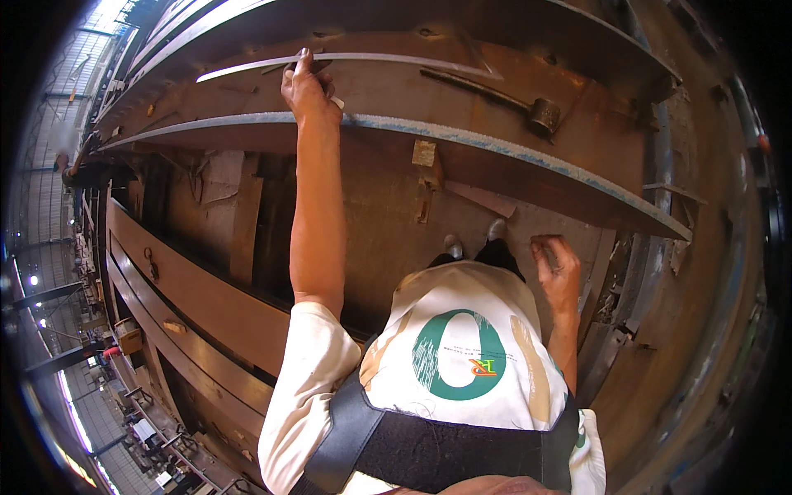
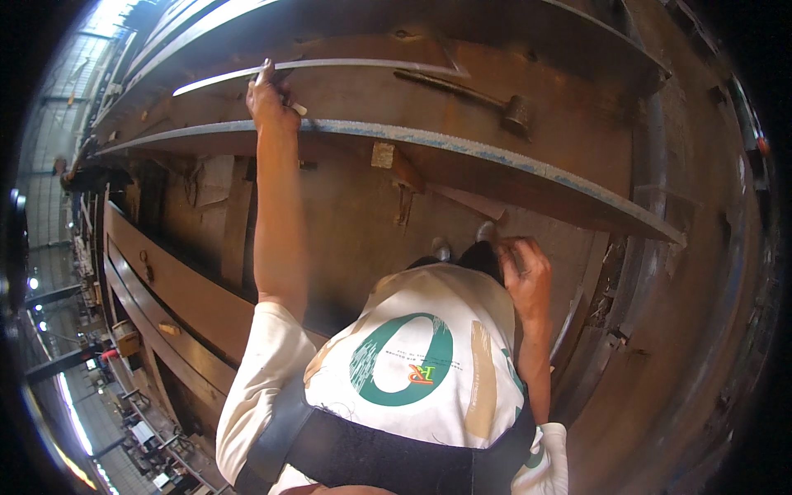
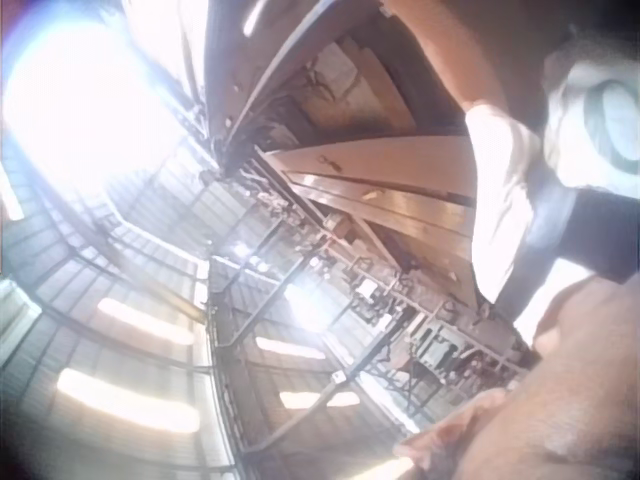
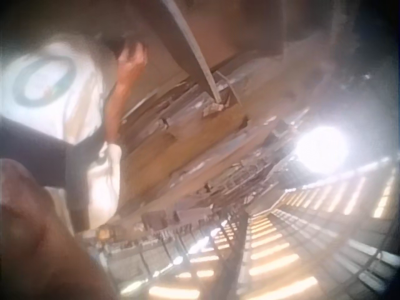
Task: The person measures a curved metal beam with a tape measure, then uses a metal square and a marker to mark lines on the beam. The person also uses a hammer to tap the metal square into position.
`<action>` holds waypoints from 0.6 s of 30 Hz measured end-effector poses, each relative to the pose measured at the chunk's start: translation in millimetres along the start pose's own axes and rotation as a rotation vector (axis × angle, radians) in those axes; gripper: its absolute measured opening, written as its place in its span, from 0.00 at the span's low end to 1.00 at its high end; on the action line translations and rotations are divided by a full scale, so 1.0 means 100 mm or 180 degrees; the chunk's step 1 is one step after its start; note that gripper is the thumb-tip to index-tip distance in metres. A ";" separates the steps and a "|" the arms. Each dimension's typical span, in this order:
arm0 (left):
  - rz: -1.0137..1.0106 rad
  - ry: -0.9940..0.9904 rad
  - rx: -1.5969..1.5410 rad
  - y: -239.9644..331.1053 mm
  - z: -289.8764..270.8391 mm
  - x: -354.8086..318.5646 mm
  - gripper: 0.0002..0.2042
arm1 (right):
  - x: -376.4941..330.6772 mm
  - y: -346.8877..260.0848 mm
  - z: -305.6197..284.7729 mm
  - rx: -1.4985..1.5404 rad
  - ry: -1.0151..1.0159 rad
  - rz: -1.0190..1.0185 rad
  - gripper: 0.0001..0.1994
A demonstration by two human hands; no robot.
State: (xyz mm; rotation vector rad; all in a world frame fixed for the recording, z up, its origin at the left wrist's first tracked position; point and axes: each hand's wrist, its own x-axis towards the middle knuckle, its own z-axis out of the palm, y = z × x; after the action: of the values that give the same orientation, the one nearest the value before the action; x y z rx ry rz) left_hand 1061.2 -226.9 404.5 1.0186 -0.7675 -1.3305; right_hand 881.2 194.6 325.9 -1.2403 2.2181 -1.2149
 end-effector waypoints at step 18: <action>0.1185 -0.0997 0.1343 0.17 0.41 -0.50 0.09 | -0.13 0.25 0.13 0.0061 -0.0096 0.0433 0.07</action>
State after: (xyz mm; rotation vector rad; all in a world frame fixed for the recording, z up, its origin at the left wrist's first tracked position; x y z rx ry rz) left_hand 1024.7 -184.8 442.0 0.9376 -1.4461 -1.0330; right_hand 883.1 205.2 296.7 -1.0741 2.2239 -1.1547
